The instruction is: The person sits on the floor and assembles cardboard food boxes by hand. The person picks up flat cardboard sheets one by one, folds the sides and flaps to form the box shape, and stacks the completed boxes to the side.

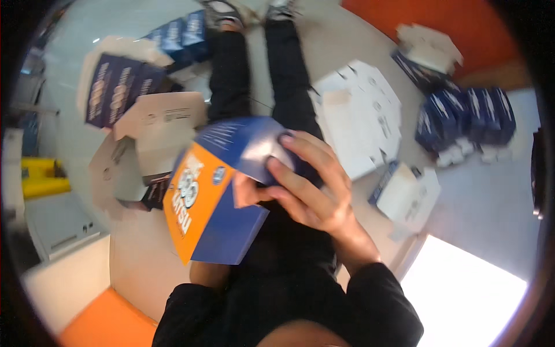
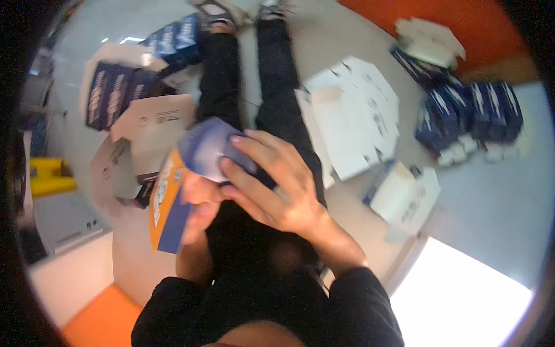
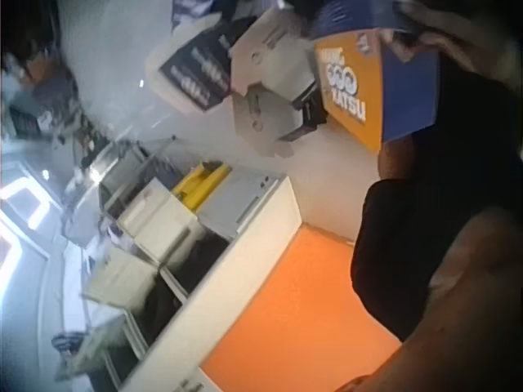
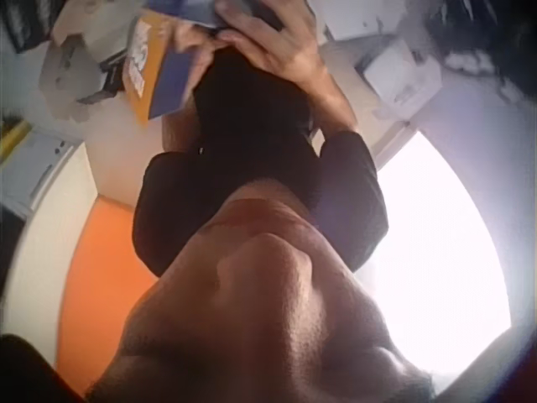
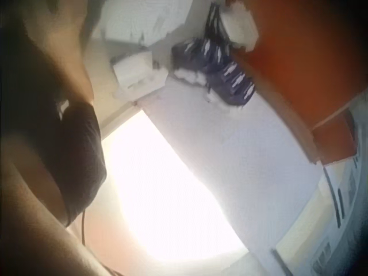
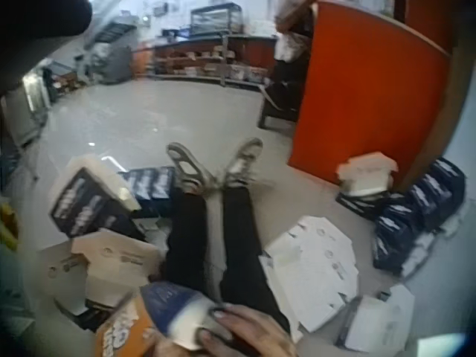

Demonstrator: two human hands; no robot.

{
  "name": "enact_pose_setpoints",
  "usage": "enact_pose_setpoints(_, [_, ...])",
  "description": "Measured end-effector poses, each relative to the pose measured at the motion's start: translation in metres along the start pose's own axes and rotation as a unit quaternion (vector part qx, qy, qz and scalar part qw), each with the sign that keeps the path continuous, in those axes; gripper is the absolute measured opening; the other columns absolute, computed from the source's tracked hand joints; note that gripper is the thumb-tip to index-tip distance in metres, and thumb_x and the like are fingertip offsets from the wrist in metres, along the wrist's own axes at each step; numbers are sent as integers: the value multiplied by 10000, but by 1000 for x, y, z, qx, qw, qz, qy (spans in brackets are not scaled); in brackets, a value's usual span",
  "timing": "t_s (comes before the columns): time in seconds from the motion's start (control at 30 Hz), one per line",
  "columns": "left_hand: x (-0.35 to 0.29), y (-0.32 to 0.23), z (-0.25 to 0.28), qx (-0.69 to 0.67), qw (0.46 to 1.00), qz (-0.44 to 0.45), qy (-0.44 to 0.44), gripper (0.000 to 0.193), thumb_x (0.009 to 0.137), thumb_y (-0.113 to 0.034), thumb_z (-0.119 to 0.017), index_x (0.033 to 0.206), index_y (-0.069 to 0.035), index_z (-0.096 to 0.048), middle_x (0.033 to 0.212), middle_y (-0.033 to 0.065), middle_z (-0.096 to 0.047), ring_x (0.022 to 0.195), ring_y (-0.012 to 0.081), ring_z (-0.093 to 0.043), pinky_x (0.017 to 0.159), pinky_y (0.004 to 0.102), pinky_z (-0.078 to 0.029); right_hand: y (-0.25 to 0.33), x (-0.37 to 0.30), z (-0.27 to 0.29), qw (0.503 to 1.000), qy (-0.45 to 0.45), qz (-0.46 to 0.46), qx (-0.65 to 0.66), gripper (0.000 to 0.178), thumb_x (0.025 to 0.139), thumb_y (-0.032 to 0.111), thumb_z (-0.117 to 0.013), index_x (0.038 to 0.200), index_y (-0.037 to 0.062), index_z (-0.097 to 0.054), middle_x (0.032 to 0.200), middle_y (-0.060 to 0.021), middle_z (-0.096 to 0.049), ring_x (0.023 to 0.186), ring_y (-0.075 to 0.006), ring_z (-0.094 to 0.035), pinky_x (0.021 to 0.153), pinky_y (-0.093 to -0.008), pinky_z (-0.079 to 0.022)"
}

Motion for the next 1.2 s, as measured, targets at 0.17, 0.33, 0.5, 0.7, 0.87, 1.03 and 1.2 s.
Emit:
enact_pose_setpoints(0.17, [-2, 0, -4, 12, 998, 66, 0, 810, 933, -403, -656, 1548, -5, -310, 1579, 187, -347, 1451, 342, -375, 1147, 457, -392, -6, -2, -7, 998, -47, 26, -32, 453, 670, 262, -848, 1040, 32, -719, 1199, -170, -651, 1038, -363, -664, 804, -423, -552])
enact_pose_setpoints(0.33, [-3, 9, -16, 300, 951, -29, -69, 742, 943, -304, -693, 1519, 16, -352, 1586, 202, -335, 1446, 348, -370, 1153, 471, -334, -34, -21, 19, 971, -197, -134, -38, 229, 796, 50, -777, 1001, 12, -683, 1142, -174, -638, 1002, -343, -649, 772, -388, -551])
enact_pose_setpoints(0.5, [8, 29, 20, 444, 834, -112, -308, 783, 960, -132, -684, 1588, -64, -221, 1595, 170, -311, 1470, 267, -317, 1183, 470, -298, -55, -57, 12, 818, -392, -379, 185, 240, 1074, 194, -515, 1224, 9, -537, 1178, -65, -564, 988, -96, -522, 903, -248, -426])
enact_pose_setpoints(0.7, [31, 14, 27, 343, 927, -85, -125, 691, 977, -10, -515, 1588, 4, -192, 1492, 230, -458, 1335, 270, -501, 1120, 368, -356, -57, -138, -47, 838, -228, -465, 170, 281, 1040, 182, -561, 1243, -6, -511, 1082, -114, -618, 991, -204, -585, 896, -340, -466])
enact_pose_setpoints(0.87, [29, -21, 11, 648, 751, -115, 54, 733, 782, 106, -516, 1500, 13, -403, 1512, 289, -409, 1405, 434, -421, 1159, 483, -357, -9, -71, 15, 858, 173, -483, -6, 320, 944, 350, -706, 926, 30, -721, 761, -151, -700, 730, -282, -699, 702, -390, -550])
enact_pose_setpoints(1.03, [21, -2, 1, 727, 640, -144, 201, 661, 786, 60, -608, 1429, 45, -460, 1518, 261, -401, 1378, 543, -389, 1147, 513, -386, -31, -45, -10, 744, -50, -472, 471, 315, 971, 215, -702, 1195, 14, -608, 1134, -76, -679, 1014, -169, -664, 874, -318, -551])
enact_pose_setpoints(1.2, [15, -11, 3, 752, 610, -165, 187, 577, 835, 15, -627, 1388, 80, -475, 1482, 289, -411, 1363, 559, -396, 1098, 515, -436, -58, -40, -30, 721, -53, -461, 515, 210, 999, 126, -645, 1181, 23, -630, 1155, -62, -678, 1046, -154, -652, 925, -326, -546])
Point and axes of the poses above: each hand's wrist, its own x-axis towards the middle knuckle, its own z-axis out of the back of the hand, y = z × x, the point moved 1 cm from there along x, towards the middle knuckle
